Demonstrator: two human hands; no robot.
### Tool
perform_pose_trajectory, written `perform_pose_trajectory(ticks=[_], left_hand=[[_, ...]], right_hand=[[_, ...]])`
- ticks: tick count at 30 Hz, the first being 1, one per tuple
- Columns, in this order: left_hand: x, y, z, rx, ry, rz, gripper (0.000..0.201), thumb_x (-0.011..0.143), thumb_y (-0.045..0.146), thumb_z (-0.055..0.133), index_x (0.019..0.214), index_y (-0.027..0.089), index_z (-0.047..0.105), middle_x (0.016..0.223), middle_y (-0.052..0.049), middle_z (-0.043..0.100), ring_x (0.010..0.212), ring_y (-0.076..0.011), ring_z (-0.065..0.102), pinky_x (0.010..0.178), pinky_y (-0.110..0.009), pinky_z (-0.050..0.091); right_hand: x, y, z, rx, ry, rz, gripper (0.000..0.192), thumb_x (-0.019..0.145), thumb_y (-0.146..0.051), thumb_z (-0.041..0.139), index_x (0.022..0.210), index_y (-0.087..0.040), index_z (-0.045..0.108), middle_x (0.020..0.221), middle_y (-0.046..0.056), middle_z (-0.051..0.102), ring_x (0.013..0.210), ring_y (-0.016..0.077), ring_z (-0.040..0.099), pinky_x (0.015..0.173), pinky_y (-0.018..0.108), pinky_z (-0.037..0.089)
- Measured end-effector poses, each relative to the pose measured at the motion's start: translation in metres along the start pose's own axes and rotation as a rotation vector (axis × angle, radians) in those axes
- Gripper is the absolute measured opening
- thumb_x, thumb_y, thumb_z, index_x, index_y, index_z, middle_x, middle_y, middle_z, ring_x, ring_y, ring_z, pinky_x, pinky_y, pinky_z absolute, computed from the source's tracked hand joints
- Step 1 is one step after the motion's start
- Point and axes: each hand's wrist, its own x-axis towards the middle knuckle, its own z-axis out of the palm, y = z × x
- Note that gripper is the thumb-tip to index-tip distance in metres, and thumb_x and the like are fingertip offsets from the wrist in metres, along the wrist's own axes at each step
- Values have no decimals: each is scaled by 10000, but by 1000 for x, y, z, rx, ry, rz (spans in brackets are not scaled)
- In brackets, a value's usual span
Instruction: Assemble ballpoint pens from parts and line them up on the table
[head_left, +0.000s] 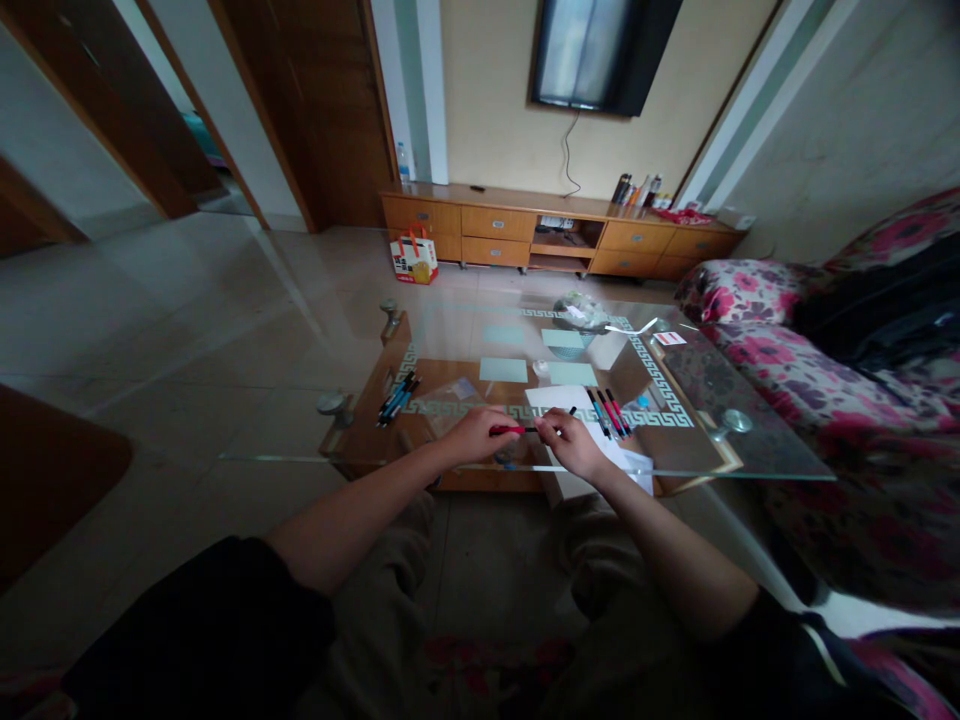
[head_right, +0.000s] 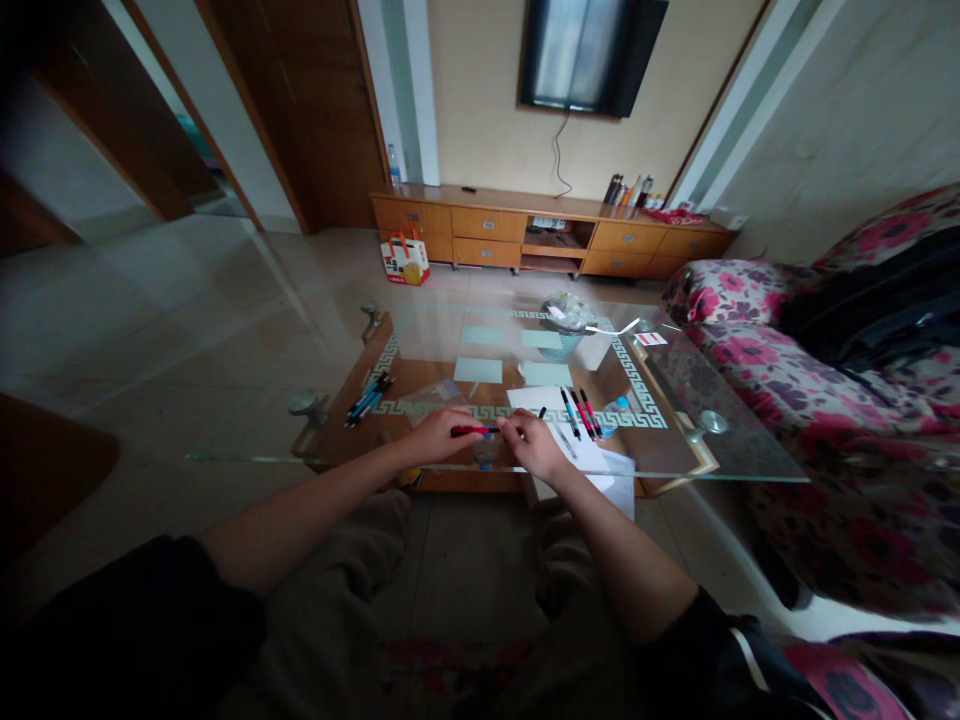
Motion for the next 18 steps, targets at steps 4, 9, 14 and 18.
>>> perform_pose_trajectory(ticks=[4, 9, 14, 18], left_hand=[[1, 2, 0, 11, 8, 2, 258, 954, 332, 543, 938, 174, 745, 807, -38, 628, 751, -149, 563, 699, -257, 398], [1, 2, -1, -7, 6, 20, 248, 950, 330, 555, 920, 170, 742, 815, -36, 633, 748, -144, 566, 699, -255, 396], [1, 3, -2, 8, 9, -1, 256, 955, 325, 543, 908, 165, 737, 806, -34, 623, 744, -142, 559, 695, -254, 387], [1, 3, -3, 25, -1, -4, 259, 953, 340, 548, 915, 174, 743, 769, -23, 602, 718, -138, 549, 669, -250, 372]], right_hand=[[0, -2, 1, 53, 14, 60, 345, 936, -541, 536, 907, -214, 642, 846, 22, 633, 716, 159, 585, 664, 284, 458], [0, -2, 2, -25, 10, -16, 425, 979, -518, 462, 732, -209, 616, 758, 23, 608, 725, 165, 584, 708, 294, 456], [-1, -1, 3, 41, 20, 31, 318, 928, -523, 560, 931, -217, 648, 866, 23, 660, 693, 153, 596, 636, 273, 460], [-2, -4, 1, 4, 34, -26, 287, 931, -491, 572, 886, -214, 633, 817, 18, 638, 703, 155, 594, 660, 277, 455]])
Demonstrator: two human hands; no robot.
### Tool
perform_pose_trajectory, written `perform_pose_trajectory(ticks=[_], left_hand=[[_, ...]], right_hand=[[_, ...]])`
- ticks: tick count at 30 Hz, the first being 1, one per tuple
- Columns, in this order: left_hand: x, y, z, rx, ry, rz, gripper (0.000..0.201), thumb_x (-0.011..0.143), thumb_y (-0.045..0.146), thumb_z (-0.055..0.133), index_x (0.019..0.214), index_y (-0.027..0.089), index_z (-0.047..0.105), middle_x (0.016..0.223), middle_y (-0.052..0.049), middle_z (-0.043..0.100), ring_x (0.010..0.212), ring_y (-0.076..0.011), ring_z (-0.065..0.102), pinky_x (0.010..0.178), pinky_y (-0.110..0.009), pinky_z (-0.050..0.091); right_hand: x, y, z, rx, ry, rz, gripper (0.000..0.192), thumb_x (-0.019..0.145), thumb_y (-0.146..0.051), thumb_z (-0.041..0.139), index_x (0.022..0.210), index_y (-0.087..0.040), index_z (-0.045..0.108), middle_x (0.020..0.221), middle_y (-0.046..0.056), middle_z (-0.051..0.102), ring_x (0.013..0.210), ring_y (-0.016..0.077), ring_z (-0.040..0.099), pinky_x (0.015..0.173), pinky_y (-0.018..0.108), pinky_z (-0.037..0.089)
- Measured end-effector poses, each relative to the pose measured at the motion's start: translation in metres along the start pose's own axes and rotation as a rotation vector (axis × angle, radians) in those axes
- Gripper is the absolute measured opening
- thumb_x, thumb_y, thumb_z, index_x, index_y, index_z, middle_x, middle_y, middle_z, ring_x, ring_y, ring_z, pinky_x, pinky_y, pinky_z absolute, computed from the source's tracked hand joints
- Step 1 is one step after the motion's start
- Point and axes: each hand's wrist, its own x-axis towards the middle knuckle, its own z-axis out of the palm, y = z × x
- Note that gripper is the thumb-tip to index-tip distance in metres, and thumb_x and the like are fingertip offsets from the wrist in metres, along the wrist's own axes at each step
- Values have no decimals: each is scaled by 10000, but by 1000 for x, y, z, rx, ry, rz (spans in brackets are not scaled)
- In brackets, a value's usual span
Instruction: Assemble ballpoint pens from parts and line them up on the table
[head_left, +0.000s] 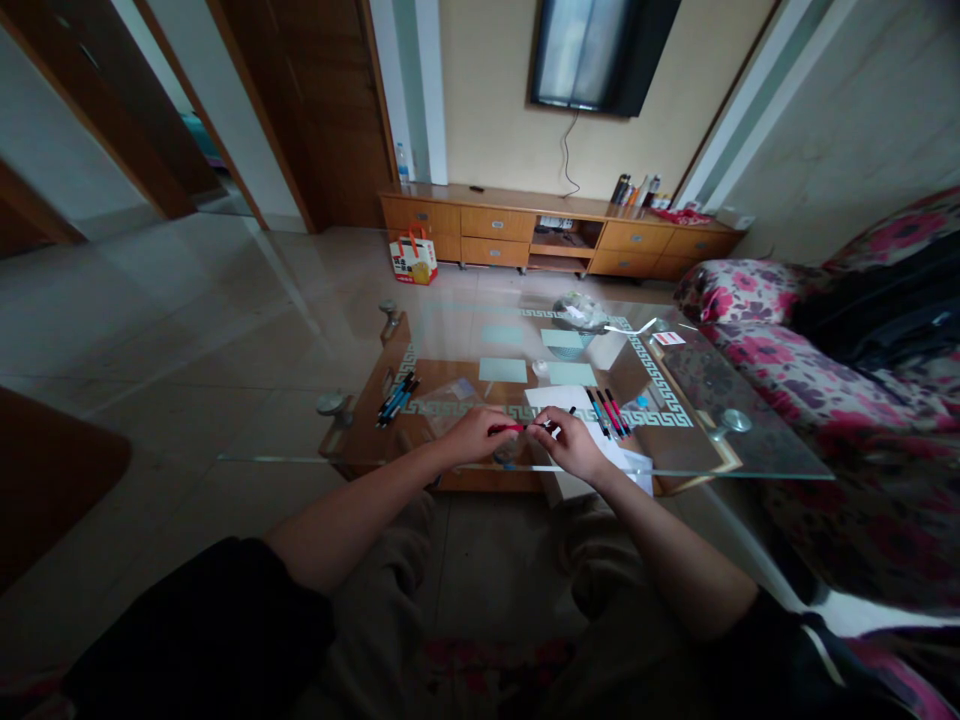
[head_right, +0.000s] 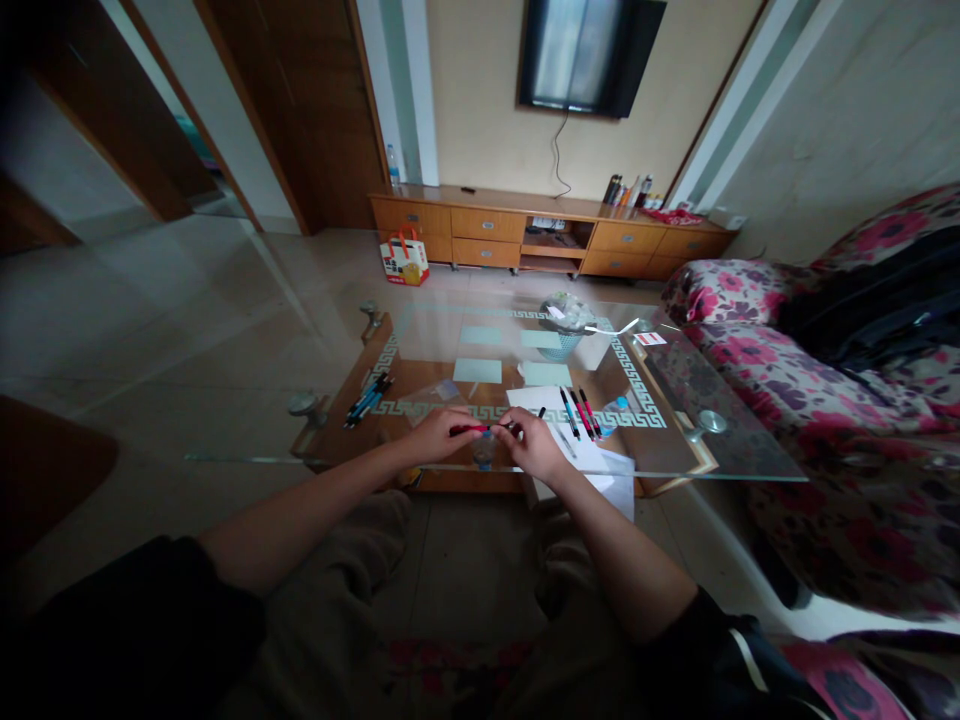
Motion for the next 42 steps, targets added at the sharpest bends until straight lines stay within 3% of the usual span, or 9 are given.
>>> perform_pose_trajectory(ticks=[3, 10, 19, 23, 27, 32, 37, 40, 42], left_hand=[[0, -2, 0, -8, -7, 22, 249, 949, 338, 561, 945, 178, 751, 768, -23, 605, 724, -139, 557, 671, -248, 375], [0, -4, 1, -15, -7, 58, 241, 950, 327, 565, 972, 187, 760, 764, -30, 616, 734, -145, 565, 690, -252, 387], [-2, 5, -1, -28, -11, -43, 208, 894, 349, 621, 949, 175, 719, 806, -18, 646, 746, -145, 563, 670, -242, 377], [-2, 10, 0, -31, -39, -48, 264, 948, 378, 528, 910, 174, 692, 747, -2, 618, 693, -132, 534, 636, -238, 351], [0, 8, -1, -12, -72, -12, 330, 963, 377, 496, 798, 165, 687, 708, -11, 596, 684, -134, 526, 647, -245, 356], [-1, 5, 0, -45, -78, -29, 293, 946, 377, 532, 848, 163, 707, 745, -20, 638, 698, -137, 546, 656, -244, 376], [-3, 6, 1, -64, -59, -87, 271, 938, 378, 541, 927, 159, 701, 755, -15, 662, 673, -133, 557, 630, -239, 367], [-3, 6, 1, -54, -49, -103, 268, 944, 368, 531, 917, 162, 700, 731, -8, 655, 653, -130, 546, 620, -239, 357], [-3, 6, 1, -49, -43, -101, 263, 943, 365, 533, 912, 164, 700, 733, -7, 655, 655, -129, 545, 621, -238, 355]], right_hand=[[1, -3, -2, -59, 2, -53, 372, 971, -474, 508, 735, -208, 617, 778, 28, 607, 740, 165, 592, 717, 290, 451], [0, -9, -3, -86, -36, -67, 429, 990, -469, 475, 681, -204, 613, 741, 21, 582, 710, 160, 579, 697, 278, 434], [1, -3, 1, -93, 23, -17, 310, 920, -467, 609, 767, -204, 665, 777, 25, 615, 676, 145, 580, 622, 257, 434], [1, -3, 1, -66, 23, -12, 276, 912, -470, 619, 868, -207, 692, 844, 37, 643, 687, 143, 598, 630, 261, 459], [0, -4, -1, -60, 3, -45, 284, 904, -463, 632, 793, -208, 691, 809, 36, 636, 685, 146, 594, 660, 279, 472], [-1, -6, -1, -40, -15, -14, 291, 880, -478, 646, 782, -209, 697, 827, 44, 639, 667, 146, 582, 620, 280, 473], [2, -1, -5, 85, 161, 91, 310, 891, -398, 592, 1142, -217, 618, 1090, 76, 622, 769, 157, 589, 617, 269, 488], [4, 9, -14, -25, 376, 147, 353, 833, -276, 582, 1181, -219, 592, 1122, 90, 570, 820, 185, 564, 713, 327, 515], [4, 15, -18, -166, 454, 190, 371, 797, -239, 576, 1165, -220, 621, 1122, 104, 547, 912, 227, 555, 831, 393, 509]])
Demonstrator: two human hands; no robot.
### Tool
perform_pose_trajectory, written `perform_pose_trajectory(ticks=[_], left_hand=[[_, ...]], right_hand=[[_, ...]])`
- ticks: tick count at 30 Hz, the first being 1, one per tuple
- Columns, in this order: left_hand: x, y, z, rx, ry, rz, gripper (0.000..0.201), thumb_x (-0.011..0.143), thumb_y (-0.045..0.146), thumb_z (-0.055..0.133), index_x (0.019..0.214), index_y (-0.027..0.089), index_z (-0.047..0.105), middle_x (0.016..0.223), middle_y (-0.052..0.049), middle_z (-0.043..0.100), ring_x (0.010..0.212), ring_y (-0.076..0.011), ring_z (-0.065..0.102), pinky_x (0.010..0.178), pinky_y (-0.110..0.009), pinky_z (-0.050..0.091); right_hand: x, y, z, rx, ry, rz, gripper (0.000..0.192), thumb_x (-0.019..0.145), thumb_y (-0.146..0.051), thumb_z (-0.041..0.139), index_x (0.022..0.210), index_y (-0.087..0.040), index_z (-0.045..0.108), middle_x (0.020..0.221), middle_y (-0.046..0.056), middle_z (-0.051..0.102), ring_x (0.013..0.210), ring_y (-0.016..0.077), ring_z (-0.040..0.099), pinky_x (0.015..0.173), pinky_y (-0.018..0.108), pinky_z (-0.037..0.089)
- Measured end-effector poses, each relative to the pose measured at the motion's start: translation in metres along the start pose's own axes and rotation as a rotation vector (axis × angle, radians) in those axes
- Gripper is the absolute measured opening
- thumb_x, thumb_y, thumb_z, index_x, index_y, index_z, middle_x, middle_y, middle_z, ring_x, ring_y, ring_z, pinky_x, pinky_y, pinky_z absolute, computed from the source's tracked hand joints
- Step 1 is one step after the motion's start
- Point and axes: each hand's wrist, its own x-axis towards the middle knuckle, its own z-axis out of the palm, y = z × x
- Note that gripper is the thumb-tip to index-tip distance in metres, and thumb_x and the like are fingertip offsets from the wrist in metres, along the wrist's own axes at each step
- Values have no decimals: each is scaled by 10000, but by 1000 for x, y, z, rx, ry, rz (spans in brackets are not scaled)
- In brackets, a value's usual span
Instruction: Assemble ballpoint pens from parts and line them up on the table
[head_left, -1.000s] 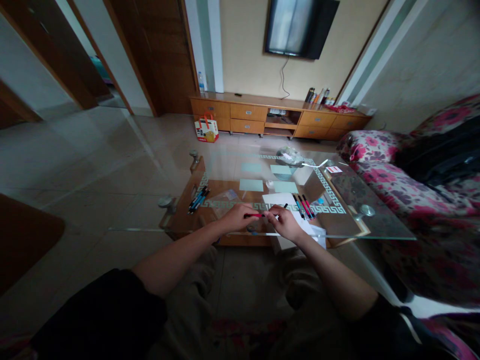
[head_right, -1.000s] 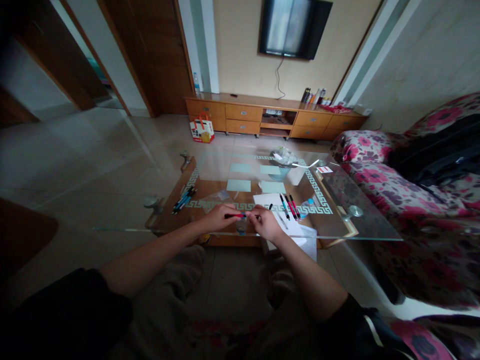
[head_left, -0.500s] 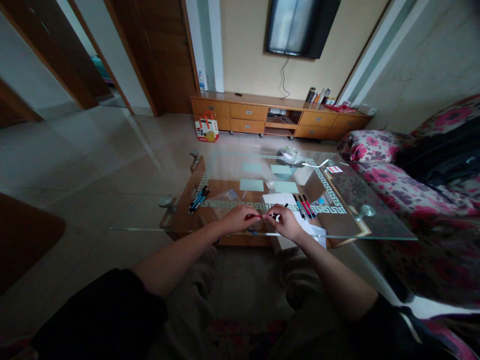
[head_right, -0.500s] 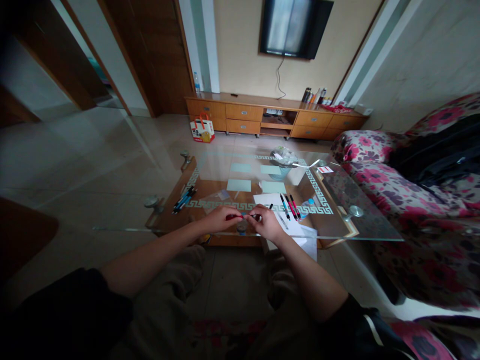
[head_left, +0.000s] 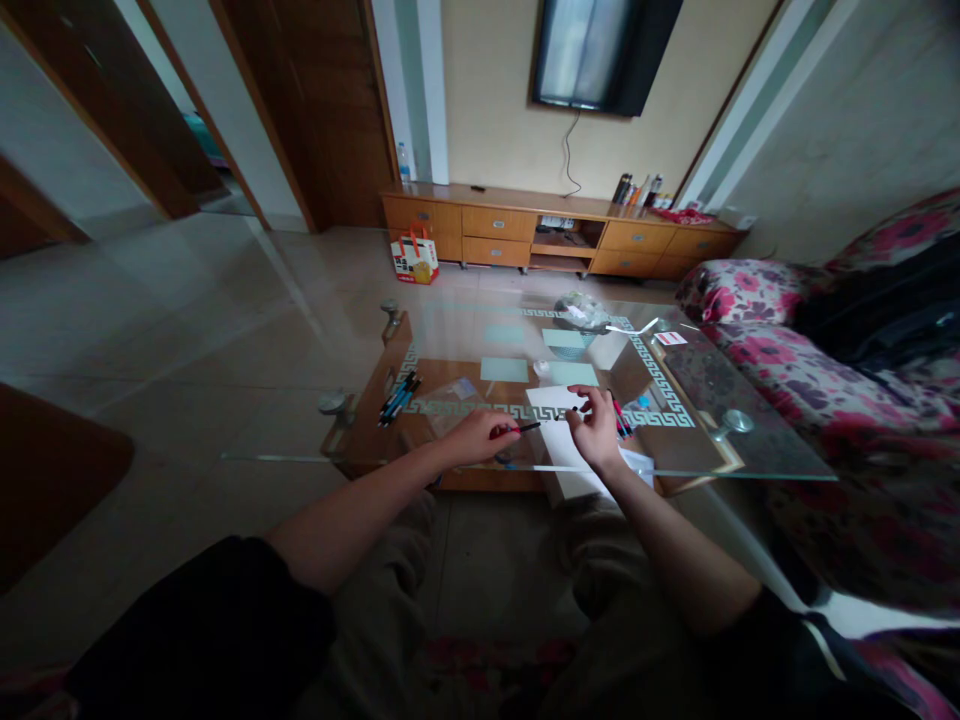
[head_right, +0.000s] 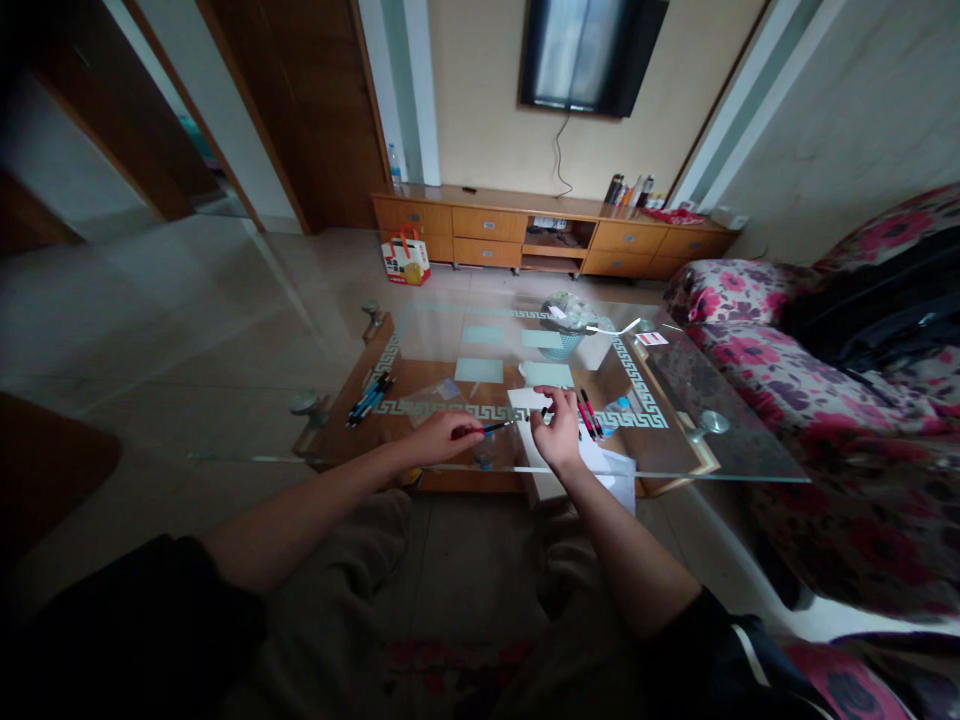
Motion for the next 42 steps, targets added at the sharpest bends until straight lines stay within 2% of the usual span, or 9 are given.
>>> perform_pose_trajectory(ticks=[4, 8, 12, 17, 24, 29, 32, 38, 42], left_hand=[[0, -1, 1, -8, -1, -2, 261, 940, 365, 537, 920, 165, 703, 735, -8, 651, 656, -129, 541, 619, -237, 355], [0, -1, 2, -16, -6, -11, 258, 937, 361, 537, 923, 166, 705, 728, -8, 650, 649, -130, 544, 612, -237, 358], [0, 0, 1, -15, -4, -21, 246, 923, 358, 554, 931, 168, 710, 740, -11, 663, 652, -132, 556, 618, -240, 370], [0, 1, 0, -13, -9, -25, 251, 926, 360, 547, 922, 169, 710, 735, -12, 662, 649, -132, 551, 615, -239, 370], [0, -1, 1, -10, -2, -14, 257, 928, 360, 544, 920, 166, 712, 740, -14, 658, 658, -131, 543, 622, -238, 371], [-1, -1, 1, -6, -8, -14, 265, 930, 360, 540, 898, 162, 713, 719, -14, 652, 644, -129, 536, 615, -238, 368], [-1, -1, 1, -4, -2, -25, 260, 926, 357, 544, 928, 161, 715, 735, -19, 660, 653, -132, 543, 619, -239, 370], [0, -1, -1, 20, 50, -56, 248, 920, 346, 546, 909, 168, 719, 734, -14, 655, 646, -133, 541, 603, -240, 360], [0, -1, -1, 12, 80, -70, 258, 923, 351, 538, 924, 168, 720, 753, -17, 660, 659, -136, 548, 609, -241, 368]], right_hand=[[-4, 8, 2, -267, -37, 40, 495, 810, -327, 616, 1301, -262, 599, 1258, 146, 506, 1217, 354, 448, 1037, 570, 370], [-16, 9, 10, -409, -202, 178, 667, 864, -548, 578, 1478, -331, 433, 1484, 186, 366, 1306, 466, 353, 963, 710, 332], [-20, 15, 15, -454, -326, 231, 724, 881, -676, 481, 1520, -361, 356, 1560, 169, 306, 1315, 482, 348, 941, 740, 314], [-21, 26, 18, -407, -313, 177, 738, 876, -707, 465, 1495, -308, 416, 1532, 187, 368, 1309, 479, 348, 931, 762, 305], [-18, 18, 15, -378, -272, 162, 732, 893, -575, 522, 1527, -252, 348, 1536, 171, 379, 1300, 486, 359, 951, 735, 325], [-9, 12, 13, -251, -166, -99, 664, 893, -315, 511, 1522, -188, 342, 1414, 168, 516, 1267, 359, 464, 1046, 589, 353], [-6, 8, 12, -169, -125, -177, 602, 900, -223, 456, 1498, -194, 391, 1338, 134, 590, 1197, 302, 530, 1045, 520, 391], [-5, -5, 6, -28, -96, -143, 394, 982, -314, 422, 1322, -232, 604, 1213, 101, 686, 1079, 273, 608, 971, 465, 479], [-6, -9, 5, 45, -106, -118, 359, 992, -364, 429, 1234, -224, 655, 1181, 107, 700, 1062, 261, 636, 900, 430, 527]])
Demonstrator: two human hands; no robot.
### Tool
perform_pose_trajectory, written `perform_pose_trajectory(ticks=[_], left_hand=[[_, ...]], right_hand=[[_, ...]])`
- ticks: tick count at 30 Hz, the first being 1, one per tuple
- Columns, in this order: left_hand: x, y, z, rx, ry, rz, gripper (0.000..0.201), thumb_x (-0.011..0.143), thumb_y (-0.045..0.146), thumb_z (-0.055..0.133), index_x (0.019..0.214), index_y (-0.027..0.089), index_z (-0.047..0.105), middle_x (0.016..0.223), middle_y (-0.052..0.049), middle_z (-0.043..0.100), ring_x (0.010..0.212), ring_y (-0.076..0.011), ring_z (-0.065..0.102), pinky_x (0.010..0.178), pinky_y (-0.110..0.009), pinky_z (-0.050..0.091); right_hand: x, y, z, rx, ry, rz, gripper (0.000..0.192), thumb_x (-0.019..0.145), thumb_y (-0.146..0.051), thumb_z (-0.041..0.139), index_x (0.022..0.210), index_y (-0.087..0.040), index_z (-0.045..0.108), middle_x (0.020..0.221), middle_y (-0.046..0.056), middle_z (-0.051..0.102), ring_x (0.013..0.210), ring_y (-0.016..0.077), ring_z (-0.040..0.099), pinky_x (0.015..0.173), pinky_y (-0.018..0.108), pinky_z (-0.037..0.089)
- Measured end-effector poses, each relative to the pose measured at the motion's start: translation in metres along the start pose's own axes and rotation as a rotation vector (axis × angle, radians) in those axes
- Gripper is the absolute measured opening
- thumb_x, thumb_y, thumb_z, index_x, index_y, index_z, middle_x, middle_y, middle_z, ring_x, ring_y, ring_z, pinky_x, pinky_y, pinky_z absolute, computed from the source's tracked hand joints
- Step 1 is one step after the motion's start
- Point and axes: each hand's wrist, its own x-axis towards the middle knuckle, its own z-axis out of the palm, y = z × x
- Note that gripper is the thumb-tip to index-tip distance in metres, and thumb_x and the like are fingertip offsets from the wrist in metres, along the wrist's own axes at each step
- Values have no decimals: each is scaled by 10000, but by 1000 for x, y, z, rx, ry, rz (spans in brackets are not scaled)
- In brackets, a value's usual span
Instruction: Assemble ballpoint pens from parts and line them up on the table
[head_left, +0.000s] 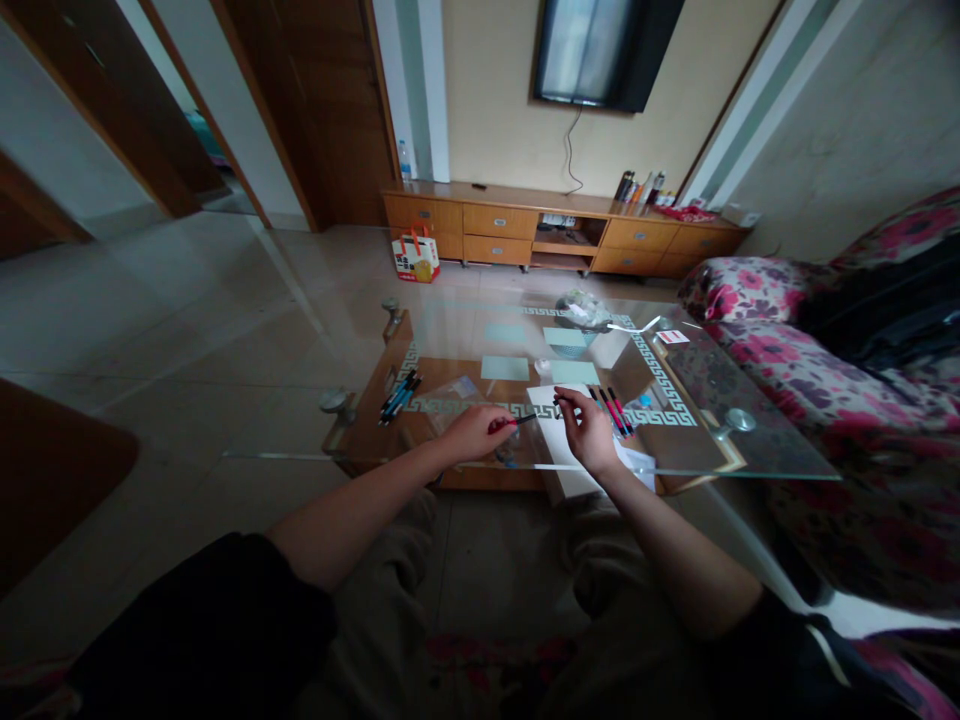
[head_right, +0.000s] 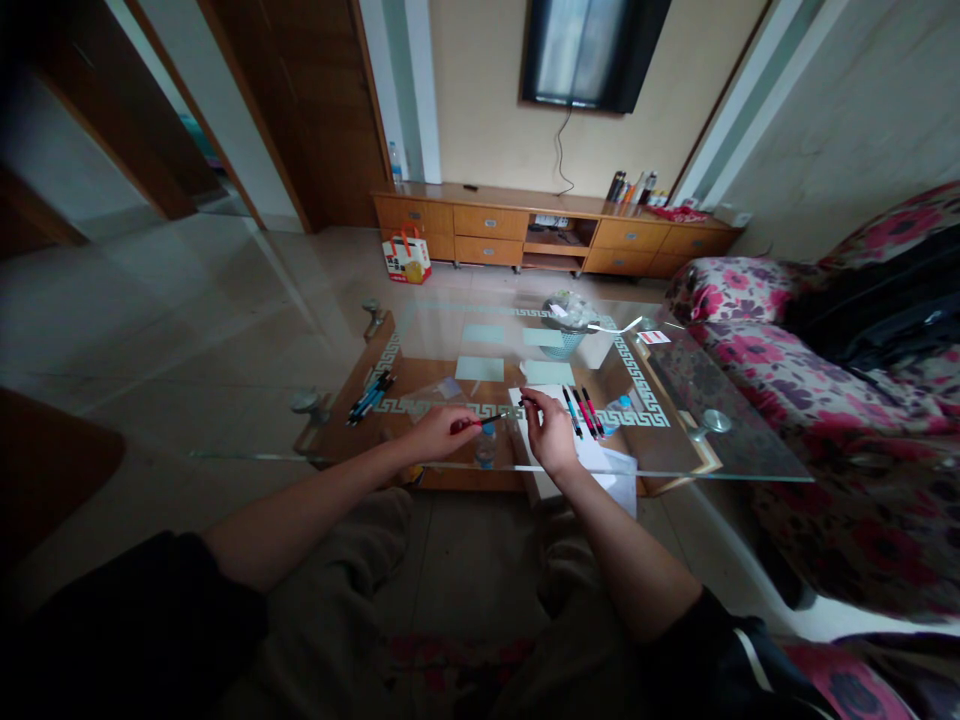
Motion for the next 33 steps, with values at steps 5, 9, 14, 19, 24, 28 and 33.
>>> perform_pose_trajectory(ticks=[5, 9, 14, 19, 24, 28, 33], left_hand=[[0, 1, 0, 3, 33, -9, 257, 925, 350, 539, 909, 166, 718, 738, -11, 653, 641, -130, 537, 610, -243, 365], [1, 0, 0, 5, 44, -15, 259, 930, 349, 536, 923, 165, 719, 738, -12, 652, 647, -131, 533, 611, -242, 359], [1, -2, 1, 8, 61, -12, 261, 933, 352, 531, 909, 164, 711, 730, -8, 640, 642, -127, 521, 602, -238, 349], [2, -1, 0, 20, 71, -4, 265, 935, 350, 526, 879, 156, 698, 728, -11, 632, 646, -126, 521, 610, -237, 354], [2, -1, 1, 14, 83, -10, 251, 936, 340, 527, 893, 158, 694, 744, -14, 640, 653, -127, 526, 606, -234, 357], [2, -1, 1, 15, 85, -3, 241, 936, 329, 530, 895, 158, 695, 751, -14, 646, 658, -128, 533, 615, -236, 366], [2, -1, 1, 24, 94, 5, 237, 934, 324, 532, 886, 157, 694, 751, -14, 643, 658, -127, 534, 617, -238, 367]], right_hand=[[-1, -5, 0, 75, -34, 11, 378, 985, -402, 441, 1258, -218, 625, 1144, 109, 709, 961, 242, 675, 780, 382, 561], [-2, -8, 1, 121, -42, 43, 440, 972, -419, 482, 1361, -217, 508, 1070, 108, 726, 851, 226, 687, 740, 365, 561], [-2, -6, 3, 149, -21, 69, 353, 972, -443, 486, 1232, -211, 543, 1101, 117, 720, 775, 205, 684, 705, 348, 557], [-1, -6, 3, 139, -38, 65, 338, 989, -464, 446, 1161, -215, 597, 1052, 97, 724, 742, 196, 684, 692, 336, 555], [-1, -10, 2, 101, -3, 50, 361, 977, -474, 463, 1132, -201, 642, 1058, 110, 716, 748, 197, 666, 668, 329, 553], [-2, -13, 1, 109, 16, 51, 345, 965, -452, 491, 1139, -194, 640, 1031, 103, 717, 695, 176, 644, 623, 307, 537], [-2, -12, 2, 140, 7, 44, 322, 954, -428, 517, 1151, -201, 632, 995, 83, 721, 702, 174, 649, 646, 305, 540]])
